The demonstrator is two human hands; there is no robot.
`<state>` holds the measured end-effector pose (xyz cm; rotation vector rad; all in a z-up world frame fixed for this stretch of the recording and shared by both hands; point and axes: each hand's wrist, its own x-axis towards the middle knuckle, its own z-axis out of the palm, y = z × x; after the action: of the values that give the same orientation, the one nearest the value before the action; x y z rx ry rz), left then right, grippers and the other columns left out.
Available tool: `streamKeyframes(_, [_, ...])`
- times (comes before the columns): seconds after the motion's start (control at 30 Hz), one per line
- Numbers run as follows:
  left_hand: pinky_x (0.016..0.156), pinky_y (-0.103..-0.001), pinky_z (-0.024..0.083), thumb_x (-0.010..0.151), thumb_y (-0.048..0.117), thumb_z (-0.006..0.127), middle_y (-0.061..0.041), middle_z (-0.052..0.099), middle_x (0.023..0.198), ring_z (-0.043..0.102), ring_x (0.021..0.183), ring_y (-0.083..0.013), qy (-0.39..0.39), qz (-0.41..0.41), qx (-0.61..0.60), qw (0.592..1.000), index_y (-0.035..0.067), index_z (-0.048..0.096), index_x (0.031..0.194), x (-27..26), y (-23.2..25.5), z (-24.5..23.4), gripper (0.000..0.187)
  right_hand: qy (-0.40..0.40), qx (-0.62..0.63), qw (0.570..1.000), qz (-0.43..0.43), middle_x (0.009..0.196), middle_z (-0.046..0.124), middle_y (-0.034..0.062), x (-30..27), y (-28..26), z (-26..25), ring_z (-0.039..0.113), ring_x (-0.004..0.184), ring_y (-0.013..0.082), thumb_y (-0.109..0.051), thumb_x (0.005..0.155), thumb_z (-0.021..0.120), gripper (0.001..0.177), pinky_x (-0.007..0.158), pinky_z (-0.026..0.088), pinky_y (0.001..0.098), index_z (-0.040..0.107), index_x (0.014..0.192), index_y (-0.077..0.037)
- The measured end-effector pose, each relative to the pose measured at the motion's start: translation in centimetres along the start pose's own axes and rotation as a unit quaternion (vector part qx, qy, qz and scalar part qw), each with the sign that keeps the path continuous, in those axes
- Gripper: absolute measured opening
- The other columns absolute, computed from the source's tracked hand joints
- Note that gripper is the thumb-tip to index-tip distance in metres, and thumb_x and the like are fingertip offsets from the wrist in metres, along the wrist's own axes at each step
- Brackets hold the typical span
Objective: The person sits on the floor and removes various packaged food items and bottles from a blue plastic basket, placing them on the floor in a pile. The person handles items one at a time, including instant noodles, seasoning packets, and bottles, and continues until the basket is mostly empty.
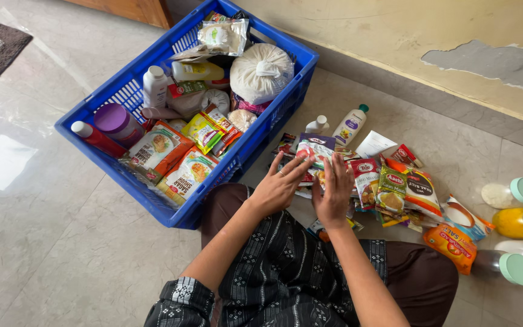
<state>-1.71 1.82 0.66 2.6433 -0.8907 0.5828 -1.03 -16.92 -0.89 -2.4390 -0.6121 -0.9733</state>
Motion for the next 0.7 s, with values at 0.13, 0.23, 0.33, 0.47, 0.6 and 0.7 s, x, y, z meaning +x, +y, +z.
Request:
streamKeyframes(0.13, [0.128, -0.058, 0.011, 0.097, 0.015, 0.053, -0.002, 0.030, 0.168, 0.027, 0.156, -0.0195, -0.008, 0.060, -0.006, 0.998, 0.004, 0.063, 0.140, 0.0, 0.8, 1.2, 0.045, 0.011, -0.005, 1.000, 0.011, 0.142, 0.064, 0.0074, -1.3, 2.0, -1.4, 0.057, 0.140, 0.0258, -0.005, 0.095, 0.068, 0.037, 0.117, 0.038, 0.0469, 0.067, 0.132, -0.008])
streamKeyframes(0.23, [0.129, -0.059, 0.009, 0.099, 0.016, 0.053, 0.000, 0.027, 0.170, 0.025, 0.158, -0.0194, -0.049, 0.089, 0.001, 0.995, 0.006, 0.061, 0.141, 0.1, 1.3, 2.0, 0.043, 0.020, -0.013, 1.000, 0.011, 0.133, 0.072, 0.0057, -1.9, 3.6, -2.0, 0.065, 0.132, 0.0234, -0.001, 0.096, 0.069, 0.031, 0.112, 0.045, 0.0447, 0.076, 0.125, -0.009])
streamKeyframes(0.33, [0.129, -0.058, 0.007, 0.097, 0.013, 0.052, 0.000, 0.026, 0.171, 0.024, 0.158, -0.0172, -0.042, 0.071, -0.010, 0.997, 0.007, 0.056, 0.148, 0.3, 1.3, 2.6, 0.051, 0.033, -0.026, 0.999, 0.016, 0.131, 0.073, 0.0066, -3.0, 5.3, -2.0, 0.067, 0.128, 0.0250, -0.002, 0.096, 0.071, 0.029, 0.110, 0.047, 0.0463, 0.078, 0.124, -0.012])
streamKeyframes(0.47, [0.128, -0.058, 0.006, 0.088, 0.004, 0.051, -0.003, 0.028, 0.169, 0.021, 0.158, -0.0205, -0.101, -0.012, 0.005, 0.995, 0.007, 0.054, 0.146, 0.4, 0.7, 2.4, 0.058, 0.023, -0.072, 0.997, 0.030, 0.133, 0.072, 0.0046, -5.3, 8.1, -1.4, 0.065, 0.132, 0.0280, -0.006, 0.098, 0.072, 0.029, 0.116, 0.043, 0.0510, 0.076, 0.124, -0.020])
streamKeyframes(0.6, [0.127, -0.059, 0.006, 0.086, 0.004, 0.054, -0.006, 0.030, 0.167, 0.020, 0.158, -0.0210, -0.016, -0.059, -0.041, 0.997, 0.000, 0.051, 0.151, 0.2, 0.5, 2.2, 0.065, -0.073, -0.120, 0.989, 0.033, 0.137, 0.070, 0.0032, -9.1, 9.6, -1.2, 0.058, 0.138, 0.0298, -0.008, 0.092, 0.070, 0.037, 0.120, 0.034, 0.0564, 0.074, 0.127, -0.019])
streamKeyframes(0.7, [0.126, -0.061, 0.006, 0.080, 0.003, 0.055, -0.007, 0.031, 0.166, 0.020, 0.157, -0.0230, -0.049, -0.080, -0.032, 0.995, -0.001, 0.052, 0.147, 0.3, 0.2, 2.3, 0.067, -0.119, -0.120, 0.984, 0.064, 0.144, 0.065, 0.0044, -11.0, 10.1, -0.7, 0.051, 0.145, 0.0303, -0.007, 0.088, 0.067, 0.043, 0.123, 0.028, 0.0582, 0.071, 0.130, -0.016])
